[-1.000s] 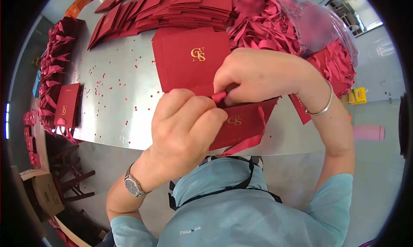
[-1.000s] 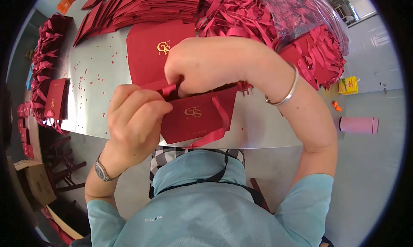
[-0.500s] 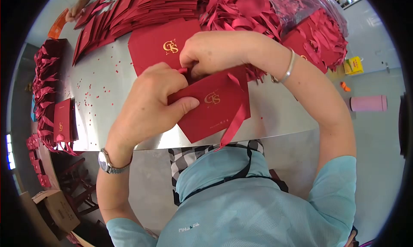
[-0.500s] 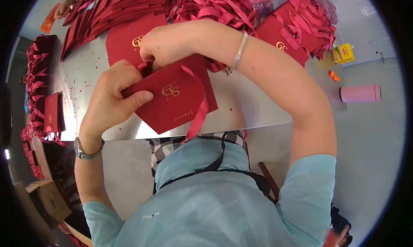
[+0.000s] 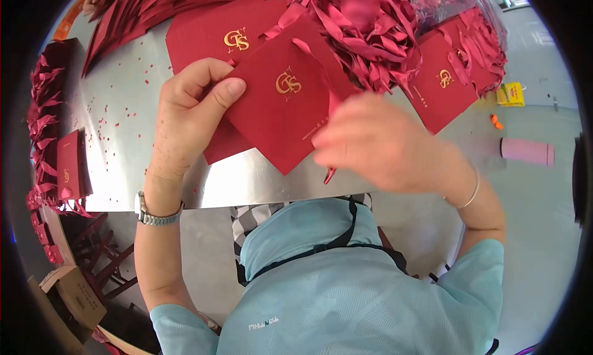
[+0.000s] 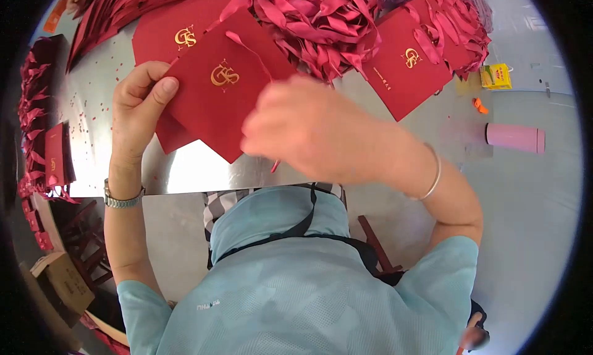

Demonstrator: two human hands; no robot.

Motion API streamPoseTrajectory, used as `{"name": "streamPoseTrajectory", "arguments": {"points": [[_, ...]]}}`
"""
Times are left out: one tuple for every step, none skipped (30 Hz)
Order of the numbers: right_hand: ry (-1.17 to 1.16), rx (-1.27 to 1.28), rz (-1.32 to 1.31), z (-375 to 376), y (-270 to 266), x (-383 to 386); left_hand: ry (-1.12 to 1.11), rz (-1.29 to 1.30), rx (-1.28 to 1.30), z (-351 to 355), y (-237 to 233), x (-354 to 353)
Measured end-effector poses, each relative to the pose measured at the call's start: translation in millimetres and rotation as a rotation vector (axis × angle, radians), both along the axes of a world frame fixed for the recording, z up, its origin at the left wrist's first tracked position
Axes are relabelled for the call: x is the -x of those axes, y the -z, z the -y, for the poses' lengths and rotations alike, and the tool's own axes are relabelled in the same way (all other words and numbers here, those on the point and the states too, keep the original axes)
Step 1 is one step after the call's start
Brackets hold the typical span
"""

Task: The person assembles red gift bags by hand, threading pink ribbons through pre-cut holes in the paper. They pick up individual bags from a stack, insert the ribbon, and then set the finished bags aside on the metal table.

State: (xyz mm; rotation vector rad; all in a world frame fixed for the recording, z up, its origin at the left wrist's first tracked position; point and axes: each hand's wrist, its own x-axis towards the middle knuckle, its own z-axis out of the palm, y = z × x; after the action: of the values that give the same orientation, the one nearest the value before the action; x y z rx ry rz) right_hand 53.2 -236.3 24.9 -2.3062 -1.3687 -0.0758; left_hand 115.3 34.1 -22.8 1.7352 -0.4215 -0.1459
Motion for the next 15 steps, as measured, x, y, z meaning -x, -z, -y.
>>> {"name": "streamPoseTrajectory", "arguments": {"points": [[0.010,0.116,-0.058,6,8,12,-0.013,-0.011,0.016,1,-1,0],[0.009,0.122,-0.064,8,15,18,-0.025,-0.020,0.029,2,0,1],[0.036,0.081,0.013,9,21,22,-0.006,-0.003,0.029,1,2,0],[0.063,0.039,0.094,11,25,23,-0.006,-0.002,0.032,0,3,-1],[0.062,0.041,0.099,12,29,23,0.006,0.024,0.023,-1,3,-1],[0.047,0.080,0.097,13,32,23,0.017,0.051,0.014,-2,4,-1],[0.033,0.119,0.097,14,34,22,0.014,0.060,0.016,-3,5,-1],[0.029,0.121,0.107,15,36,21,0.011,0.042,0.013,-3,6,-1],[-0.008,0.090,0.104,14,39,20,0.008,0.020,0.008,-4,6,0],[-0.048,0.056,0.105,13,41,18,0.012,-0.007,0.009,-4,4,1],[-0.060,0.049,0.115,10,44,18,0.014,-0.036,0.008,-2,1,4],[0.020,-0.102,0.027,6,45,20,0.013,-0.062,0.021,-2,0,5],[0.097,-0.253,-0.064,0,45,21,0.024,-0.091,0.012,-3,-4,6],[0.139,-0.341,-0.171,-4,39,19,0.036,-0.119,0.004,-3,-8,7],[0.128,-0.349,-0.167,-13,30,18,0.032,-0.189,0.004,-2,-13,9]]}}
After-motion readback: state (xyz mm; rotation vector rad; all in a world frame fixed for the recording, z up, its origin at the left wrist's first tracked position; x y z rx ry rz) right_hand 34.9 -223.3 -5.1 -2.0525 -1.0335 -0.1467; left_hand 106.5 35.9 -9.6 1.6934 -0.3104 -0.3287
